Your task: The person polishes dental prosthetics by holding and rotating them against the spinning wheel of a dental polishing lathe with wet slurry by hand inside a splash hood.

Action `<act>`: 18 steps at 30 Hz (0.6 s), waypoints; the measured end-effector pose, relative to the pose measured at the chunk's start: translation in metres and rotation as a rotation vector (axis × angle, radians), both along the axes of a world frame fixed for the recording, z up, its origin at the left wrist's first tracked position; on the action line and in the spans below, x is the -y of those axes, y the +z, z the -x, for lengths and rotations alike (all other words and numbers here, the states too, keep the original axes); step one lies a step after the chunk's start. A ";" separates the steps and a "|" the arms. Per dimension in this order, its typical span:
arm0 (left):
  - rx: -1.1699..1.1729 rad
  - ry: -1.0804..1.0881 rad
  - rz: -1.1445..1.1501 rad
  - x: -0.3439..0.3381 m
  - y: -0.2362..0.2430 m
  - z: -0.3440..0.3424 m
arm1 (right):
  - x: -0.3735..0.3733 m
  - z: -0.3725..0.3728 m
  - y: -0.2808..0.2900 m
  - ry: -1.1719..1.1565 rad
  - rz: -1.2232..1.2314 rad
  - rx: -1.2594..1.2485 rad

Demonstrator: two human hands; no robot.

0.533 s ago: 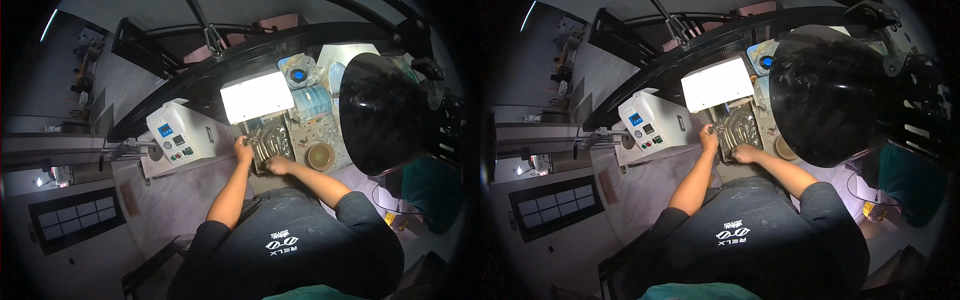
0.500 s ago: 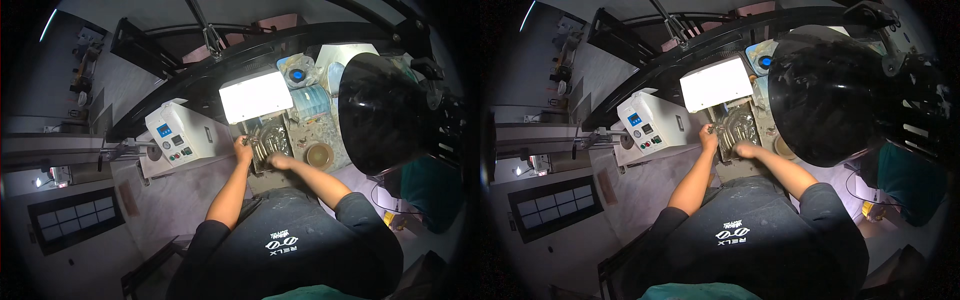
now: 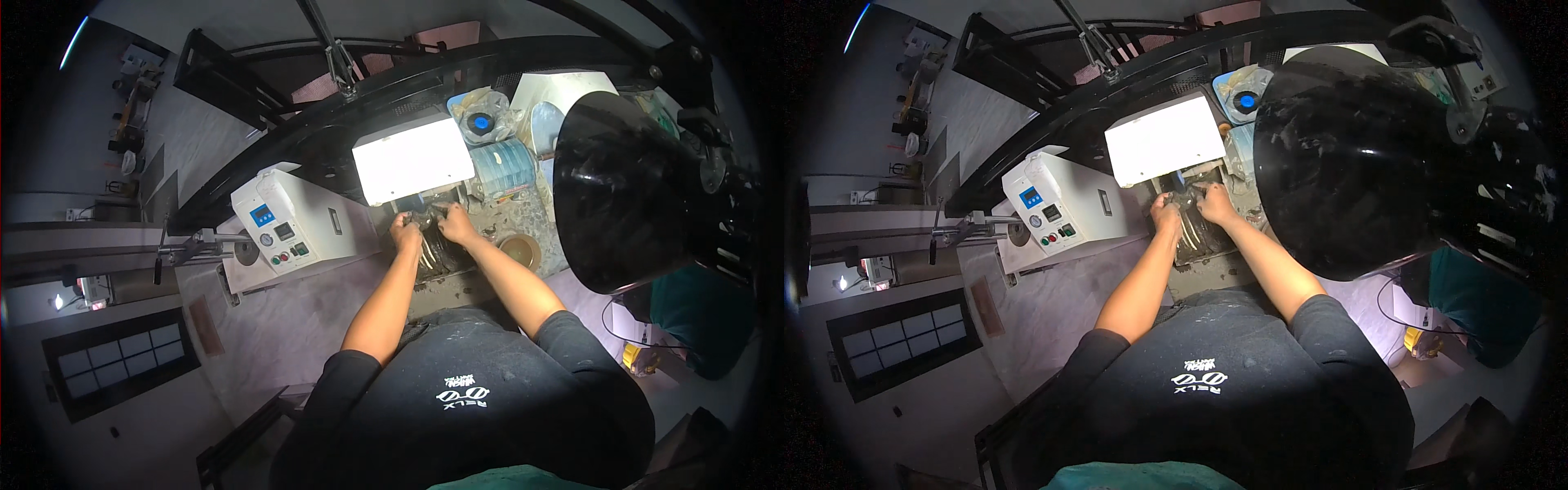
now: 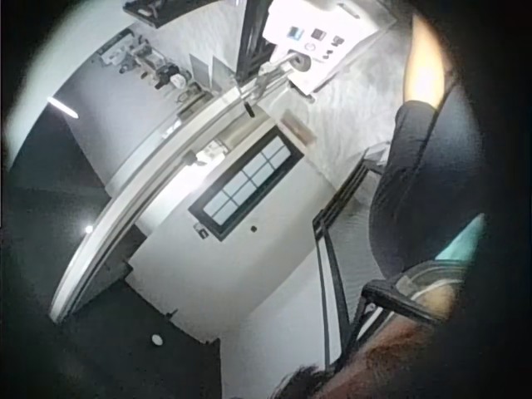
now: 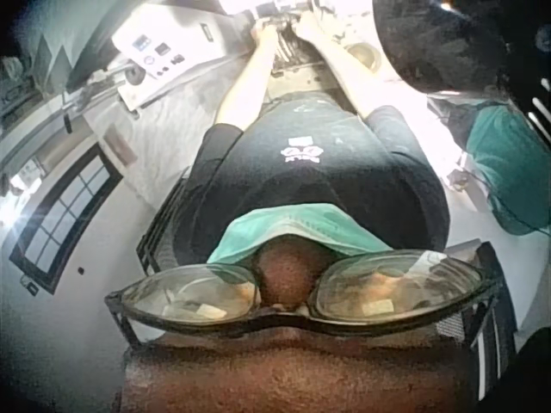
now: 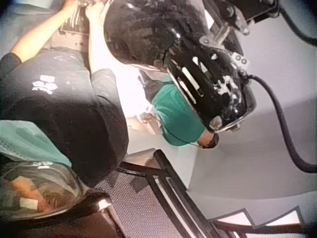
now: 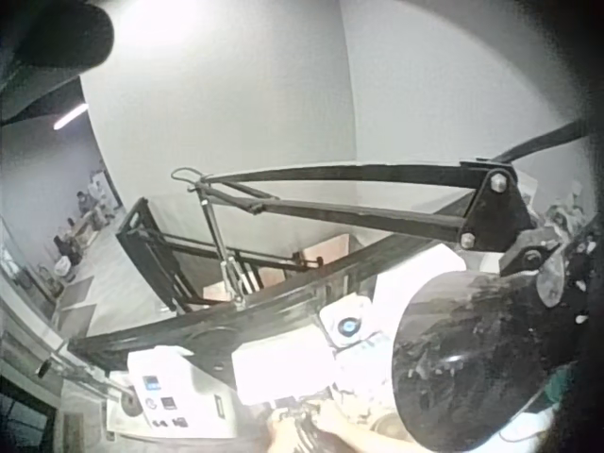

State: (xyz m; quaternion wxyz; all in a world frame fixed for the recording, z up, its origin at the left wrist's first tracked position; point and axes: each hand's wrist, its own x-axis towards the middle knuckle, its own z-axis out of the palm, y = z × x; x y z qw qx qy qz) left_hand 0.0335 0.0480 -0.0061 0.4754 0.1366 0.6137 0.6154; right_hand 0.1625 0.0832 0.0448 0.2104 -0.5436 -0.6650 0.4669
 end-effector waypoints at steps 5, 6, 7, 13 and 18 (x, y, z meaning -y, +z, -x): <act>0.021 0.060 0.168 -0.021 -0.011 0.005 | -0.014 0.018 -0.031 -0.172 -0.016 0.204; 0.012 0.107 0.225 -0.025 -0.011 0.005 | -0.017 0.019 -0.034 -0.216 0.073 0.202; -0.001 0.162 0.284 -0.027 -0.013 0.008 | -0.016 0.024 -0.032 -0.209 0.077 0.202; -0.076 0.047 0.306 -0.029 0.002 0.013 | -0.018 0.025 -0.033 -0.196 0.093 0.154; -0.129 -0.034 0.374 -0.025 0.012 0.011 | -0.018 0.020 -0.038 -0.264 0.000 0.080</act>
